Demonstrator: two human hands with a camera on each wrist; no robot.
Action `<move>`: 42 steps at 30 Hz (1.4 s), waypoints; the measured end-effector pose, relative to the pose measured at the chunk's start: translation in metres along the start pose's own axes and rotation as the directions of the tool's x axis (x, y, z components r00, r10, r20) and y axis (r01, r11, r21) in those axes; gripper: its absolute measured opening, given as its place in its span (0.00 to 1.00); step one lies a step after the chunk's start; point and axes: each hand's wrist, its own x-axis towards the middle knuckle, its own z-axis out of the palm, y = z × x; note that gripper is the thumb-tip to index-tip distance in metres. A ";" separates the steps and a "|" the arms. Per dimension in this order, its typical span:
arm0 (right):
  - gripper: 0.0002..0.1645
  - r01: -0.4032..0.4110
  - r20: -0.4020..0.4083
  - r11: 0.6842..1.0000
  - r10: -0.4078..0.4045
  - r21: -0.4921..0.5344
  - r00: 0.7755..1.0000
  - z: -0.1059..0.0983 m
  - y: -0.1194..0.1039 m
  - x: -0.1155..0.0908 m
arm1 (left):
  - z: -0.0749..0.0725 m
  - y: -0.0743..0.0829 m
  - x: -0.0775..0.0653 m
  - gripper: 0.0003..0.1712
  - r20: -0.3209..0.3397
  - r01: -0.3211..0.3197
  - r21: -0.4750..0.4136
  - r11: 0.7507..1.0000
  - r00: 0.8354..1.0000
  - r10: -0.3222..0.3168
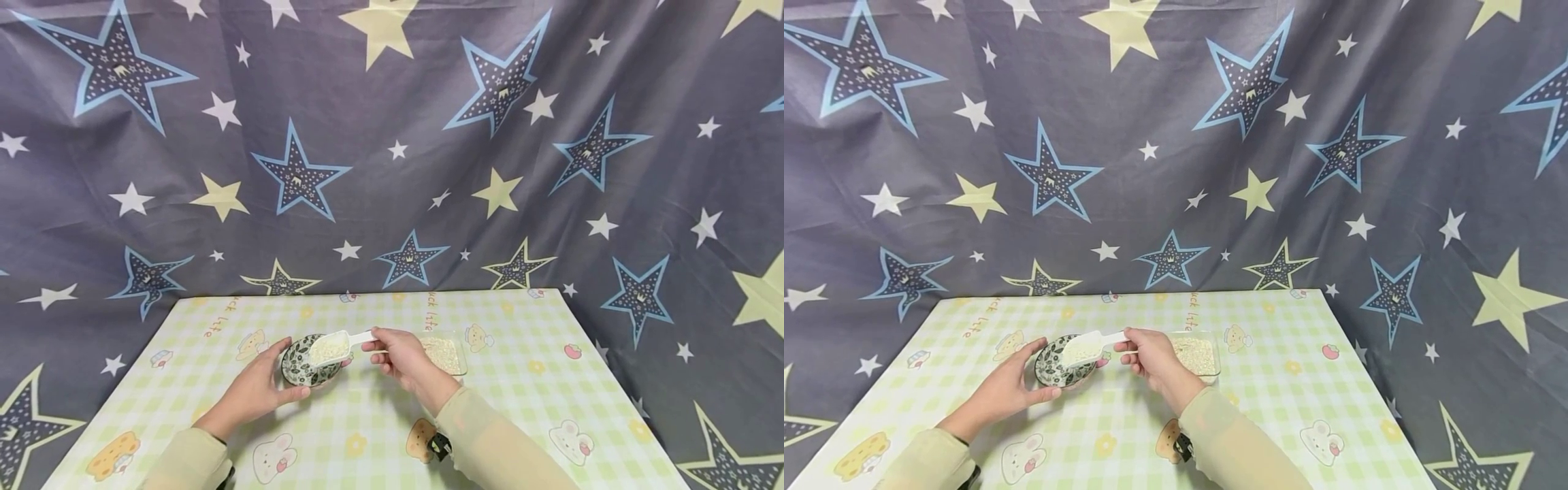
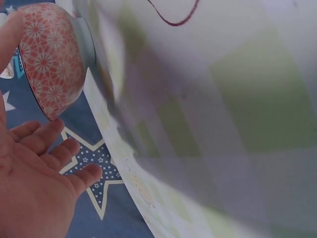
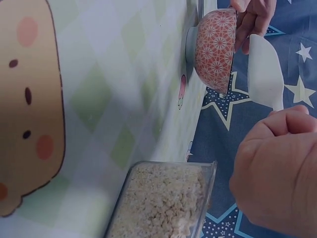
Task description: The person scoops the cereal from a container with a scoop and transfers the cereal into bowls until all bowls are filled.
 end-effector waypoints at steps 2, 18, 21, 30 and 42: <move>0.24 0.002 -0.002 1.000 -0.002 -0.009 1.000 0.001 0.000 0.000 | 0.000 0.000 0.000 0.69 0.001 -0.006 0.000 1.000 1.000 0.006; 0.22 0.040 -0.007 0.998 -0.040 -0.053 0.999 0.006 0.003 0.002 | 0.000 0.003 0.000 0.67 -0.010 -0.021 -0.006 1.000 1.000 0.021; 0.21 0.042 -0.012 0.997 -0.043 -0.057 0.999 0.007 0.003 0.002 | 0.000 0.004 0.000 0.67 -0.014 -0.028 -0.007 1.000 1.000 0.028; 0.22 0.055 -0.023 0.995 -0.057 -0.086 0.998 0.009 0.003 0.000 | 0.000 0.003 0.000 0.67 -0.019 -0.030 -0.002 1.000 0.999 0.030; 0.18 0.090 -0.049 0.988 -0.097 -0.126 0.994 0.012 0.002 -0.001 | -0.001 0.006 0.000 0.66 -0.012 -0.021 -0.018 1.000 1.000 0.021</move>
